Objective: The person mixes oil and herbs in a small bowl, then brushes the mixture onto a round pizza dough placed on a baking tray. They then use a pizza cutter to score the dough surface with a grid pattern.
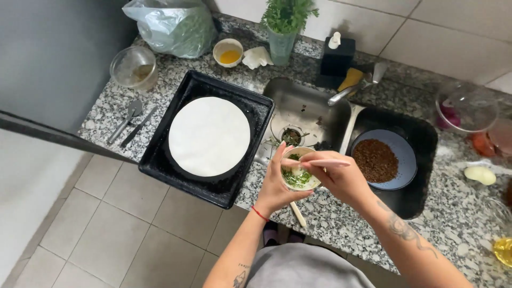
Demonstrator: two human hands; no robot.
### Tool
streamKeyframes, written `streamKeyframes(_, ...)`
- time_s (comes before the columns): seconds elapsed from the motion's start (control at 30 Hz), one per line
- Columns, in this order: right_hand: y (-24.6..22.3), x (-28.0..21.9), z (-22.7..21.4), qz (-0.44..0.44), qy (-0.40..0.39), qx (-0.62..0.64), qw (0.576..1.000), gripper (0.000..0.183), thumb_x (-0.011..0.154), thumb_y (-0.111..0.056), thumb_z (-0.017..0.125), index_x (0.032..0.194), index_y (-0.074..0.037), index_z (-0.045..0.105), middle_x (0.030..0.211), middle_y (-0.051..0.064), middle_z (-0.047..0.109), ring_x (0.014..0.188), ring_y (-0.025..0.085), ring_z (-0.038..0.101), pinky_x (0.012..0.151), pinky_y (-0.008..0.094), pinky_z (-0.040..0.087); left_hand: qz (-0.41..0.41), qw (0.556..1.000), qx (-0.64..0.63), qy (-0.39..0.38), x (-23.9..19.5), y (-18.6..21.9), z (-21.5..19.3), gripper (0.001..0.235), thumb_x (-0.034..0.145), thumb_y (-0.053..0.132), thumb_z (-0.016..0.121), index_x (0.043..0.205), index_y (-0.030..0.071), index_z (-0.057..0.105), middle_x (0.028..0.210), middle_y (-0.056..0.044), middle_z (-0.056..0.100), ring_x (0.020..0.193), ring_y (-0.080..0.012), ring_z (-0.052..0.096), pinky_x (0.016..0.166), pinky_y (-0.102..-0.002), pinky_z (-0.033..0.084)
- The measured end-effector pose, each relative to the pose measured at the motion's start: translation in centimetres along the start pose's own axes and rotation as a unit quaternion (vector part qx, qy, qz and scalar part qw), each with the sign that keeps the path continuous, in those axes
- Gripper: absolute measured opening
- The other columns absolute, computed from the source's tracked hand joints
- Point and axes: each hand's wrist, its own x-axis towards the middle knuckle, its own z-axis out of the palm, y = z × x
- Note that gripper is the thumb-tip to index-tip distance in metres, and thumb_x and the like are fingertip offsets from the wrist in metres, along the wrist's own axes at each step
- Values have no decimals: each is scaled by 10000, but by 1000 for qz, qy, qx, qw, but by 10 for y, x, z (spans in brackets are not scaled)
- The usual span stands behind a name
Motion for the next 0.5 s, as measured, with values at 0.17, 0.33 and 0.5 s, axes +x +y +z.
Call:
streamKeyframes(0.17, 15, -7, 5, 16, 1, -69, 997, 127, 910, -248, 550, 898, -155, 637, 749, 69, 674, 721, 300, 647, 634, 375, 521, -1, 1000, 0, 16, 1, -2, -8, 1198, 492, 329, 883, 1448, 154, 182, 1392, -149, 427, 1307, -355, 358, 1086, -493, 317)
streamKeyframes(0.33, -1, 10, 4, 6, 47, 10, 999, 205, 912, -217, 577, 747, -99, 610, 792, 26, 698, 629, 249, 635, 604, 318, 504, 9, 1000, 14, -1, 6, 0, -4, 1198, 488, 272, 890, 1446, 117, 188, 1384, -181, 431, 1295, -378, 370, 1084, -502, 315)
streamKeyframes(0.5, 39, -13, 9, 20, 67, -59, 996, 229, 891, -222, 623, 708, -89, 591, 711, 53, 669, 634, 299, 622, 573, 365, 497, 3, 1000, -2, 5, 9, 0, -4, 1217, 476, 249, 901, 1455, 175, 180, 1385, -150, 435, 1291, -348, 382, 1098, -472, 313)
